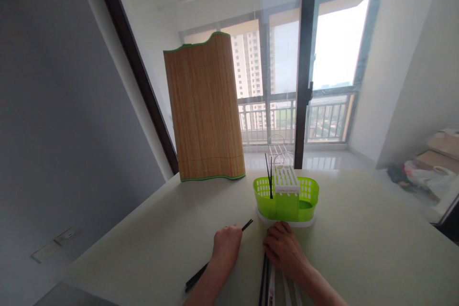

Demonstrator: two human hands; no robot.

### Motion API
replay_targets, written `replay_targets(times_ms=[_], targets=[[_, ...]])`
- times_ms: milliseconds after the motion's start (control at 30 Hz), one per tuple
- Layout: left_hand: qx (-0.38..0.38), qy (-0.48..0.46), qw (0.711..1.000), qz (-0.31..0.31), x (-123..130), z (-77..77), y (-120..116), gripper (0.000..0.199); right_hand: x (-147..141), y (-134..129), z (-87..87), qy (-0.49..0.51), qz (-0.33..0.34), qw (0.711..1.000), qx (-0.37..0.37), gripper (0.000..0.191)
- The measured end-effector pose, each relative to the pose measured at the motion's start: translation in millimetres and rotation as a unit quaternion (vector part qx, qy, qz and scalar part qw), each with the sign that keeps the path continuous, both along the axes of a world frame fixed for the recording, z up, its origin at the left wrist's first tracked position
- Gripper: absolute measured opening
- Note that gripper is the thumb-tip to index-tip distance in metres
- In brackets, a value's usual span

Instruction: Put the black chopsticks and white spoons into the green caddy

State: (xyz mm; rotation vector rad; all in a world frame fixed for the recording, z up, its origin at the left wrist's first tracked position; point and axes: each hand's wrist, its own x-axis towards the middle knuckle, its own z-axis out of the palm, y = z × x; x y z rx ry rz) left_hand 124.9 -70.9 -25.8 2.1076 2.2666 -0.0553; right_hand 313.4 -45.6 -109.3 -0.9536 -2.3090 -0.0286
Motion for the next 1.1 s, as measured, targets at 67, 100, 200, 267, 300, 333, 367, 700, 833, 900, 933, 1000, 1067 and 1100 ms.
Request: replay_targets(times_ms=[67,100,200,267,300,333,367,700,833,900,933,1000,1067,1100], targets=[[0.063,-0.039,0.997,-0.028,-4,15.9,-4,0.033,0,-1,1.5,0.025,0.003,1.000,-0.001,0.007],[0.106,-0.078,0.990,-0.048,-6,24.2,-6,0.029,0,-2,2.3,0.039,0.008,0.999,-0.004,0.007],[0.215,-0.252,0.937,-0.107,-8,43.7,-13,0.024,-1,-6,3.6,0.084,0.038,0.995,-0.025,0.025],[0.245,-0.351,0.893,-0.135,-5,48.1,-17,0.024,-3,-9,2.6,0.110,0.066,0.990,-0.052,0.036],[0.252,-0.387,0.875,-0.149,-3,47.5,-18,0.022,-5,-11,1.4,0.120,0.078,0.987,-0.067,0.040],[0.255,-0.413,0.860,-0.159,0,45.4,-20,0.022,-7,-13,-0.3,0.128,0.087,0.985,-0.079,0.044],[0.253,-0.433,0.849,-0.166,2,42.2,-22,0.021,-10,-14,-2.2,0.134,0.091,0.983,-0.086,0.047],[0.182,-0.541,0.810,-0.135,9,18.4,-32,0.017,-25,-14,-15.8,0.079,0.077,0.989,-0.104,0.005],[0.183,-0.476,0.843,-0.170,8,16.0,-32,0.011,-26,-12,-21.1,0.056,0.074,0.993,-0.076,0.006],[0.179,-0.448,0.856,-0.186,7,15.6,-32,0.011,-27,-12,-24.1,0.041,0.069,0.994,-0.071,0.006],[0.181,-0.441,0.858,-0.189,6,17.4,-32,0.011,-27,-12,-25.3,0.032,0.063,0.995,-0.071,0.007],[0.202,-0.437,0.857,-0.186,1,27.2,-30,0.013,-25,-12,-26.3,0.019,0.045,0.996,-0.071,0.010],[0.252,-0.433,0.847,-0.177,-6,46.2,-26,0.015,-22,-11,-25.3,0.028,0.034,0.997,-0.069,0.011],[0.285,-0.431,0.840,-0.168,-9,58.3,-22,0.016,-21,-11,-24.2,0.040,0.034,0.997,-0.064,0.016]])
